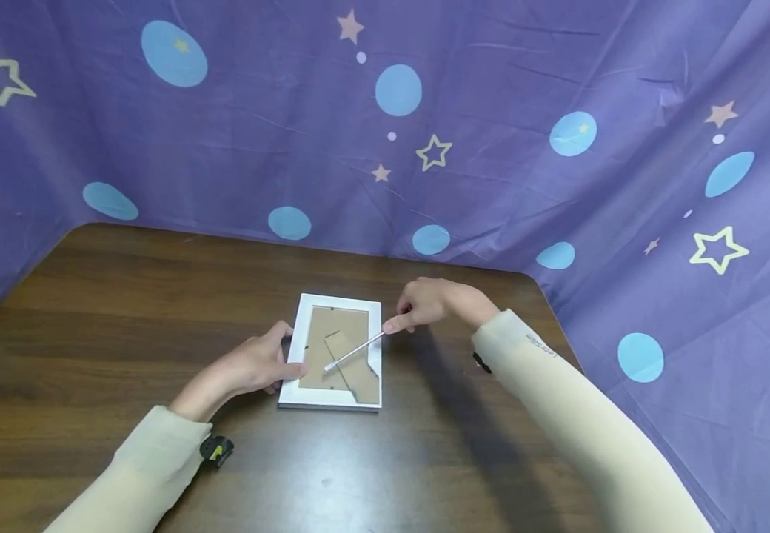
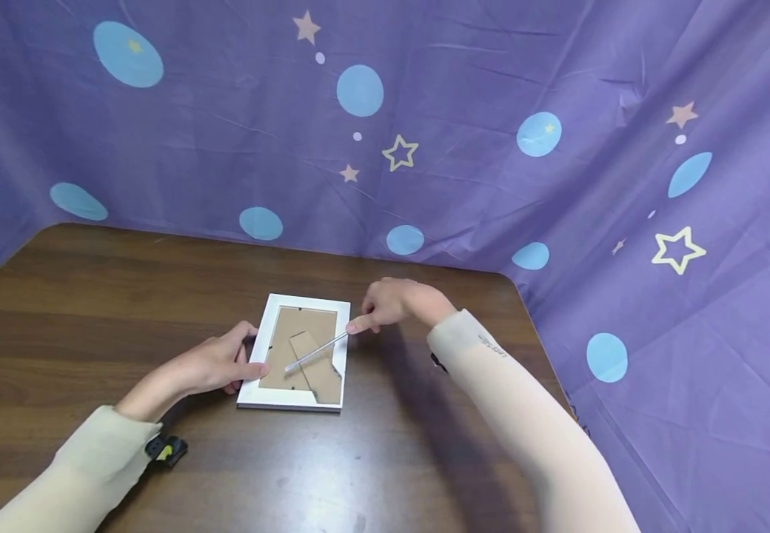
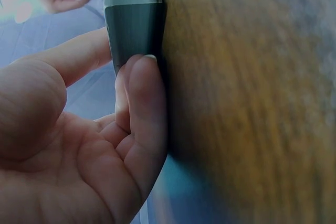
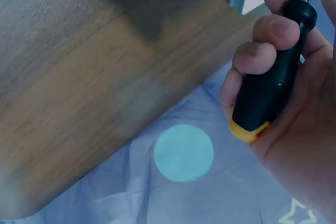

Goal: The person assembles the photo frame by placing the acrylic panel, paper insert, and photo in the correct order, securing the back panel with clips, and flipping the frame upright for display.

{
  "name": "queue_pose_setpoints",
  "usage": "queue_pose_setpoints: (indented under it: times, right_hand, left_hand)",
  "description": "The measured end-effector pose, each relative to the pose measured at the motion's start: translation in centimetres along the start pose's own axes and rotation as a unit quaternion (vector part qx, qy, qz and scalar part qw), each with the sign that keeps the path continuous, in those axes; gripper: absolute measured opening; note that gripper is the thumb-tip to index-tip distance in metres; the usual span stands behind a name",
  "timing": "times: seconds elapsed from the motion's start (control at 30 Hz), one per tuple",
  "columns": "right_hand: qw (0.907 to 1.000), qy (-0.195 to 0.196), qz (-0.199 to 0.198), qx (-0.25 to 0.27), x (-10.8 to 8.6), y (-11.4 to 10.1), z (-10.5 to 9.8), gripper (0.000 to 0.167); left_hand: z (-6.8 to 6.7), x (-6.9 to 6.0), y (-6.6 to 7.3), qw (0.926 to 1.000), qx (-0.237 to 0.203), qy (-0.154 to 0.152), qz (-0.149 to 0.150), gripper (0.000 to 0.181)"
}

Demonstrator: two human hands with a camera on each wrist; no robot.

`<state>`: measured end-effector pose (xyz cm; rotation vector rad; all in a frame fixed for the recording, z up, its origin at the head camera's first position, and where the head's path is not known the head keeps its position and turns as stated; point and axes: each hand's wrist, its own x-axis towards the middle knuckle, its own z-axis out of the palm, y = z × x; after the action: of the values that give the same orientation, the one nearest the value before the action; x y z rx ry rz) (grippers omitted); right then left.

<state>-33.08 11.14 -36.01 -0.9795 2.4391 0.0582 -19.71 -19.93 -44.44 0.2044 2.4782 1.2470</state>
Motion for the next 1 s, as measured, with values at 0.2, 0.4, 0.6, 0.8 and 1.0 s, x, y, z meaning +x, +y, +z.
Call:
queue_pose_setpoints:
  times: [0.2, 0.4, 0.6, 0.8, 1.0]
  right_hand:
    - [0.9972, 0.072, 0.019, 0.013, -3.5, 1.4, 0.0, 0.047]
    - [0.9902, 0.123, 0.062, 0.023, -6.1, 3.9, 2.2, 0.049]
    - [0.9867, 0.135, 0.079, 0.046, -6.9, 5.8, 5.9, 0.058]
    - [0.9820, 0.150, 0.075, 0.086, -6.8, 6.7, 8.2, 0.053]
    - [0.9793, 0.151, 0.080, 0.108, -6.3, 7.0, 9.1, 0.054]
  left_hand:
    - [-0.1, 0.1, 0.1, 1.0000, 0.001, 0.001, 0.003, 0.063]
    - [-0.1, 0.0, -0.2, 1.0000, 0.004, 0.002, 0.002, 0.065]
    - [0.1, 0.0, -0.2, 1.0000, 0.000, 0.002, -0.001, 0.064]
    - [0.2, 0.2, -0.3, 1.0000, 0.008, 0.003, -0.003, 0.064]
    - [0.1, 0.1, -0.3, 1.0000, 0.005, 0.003, 0.000, 0.064]
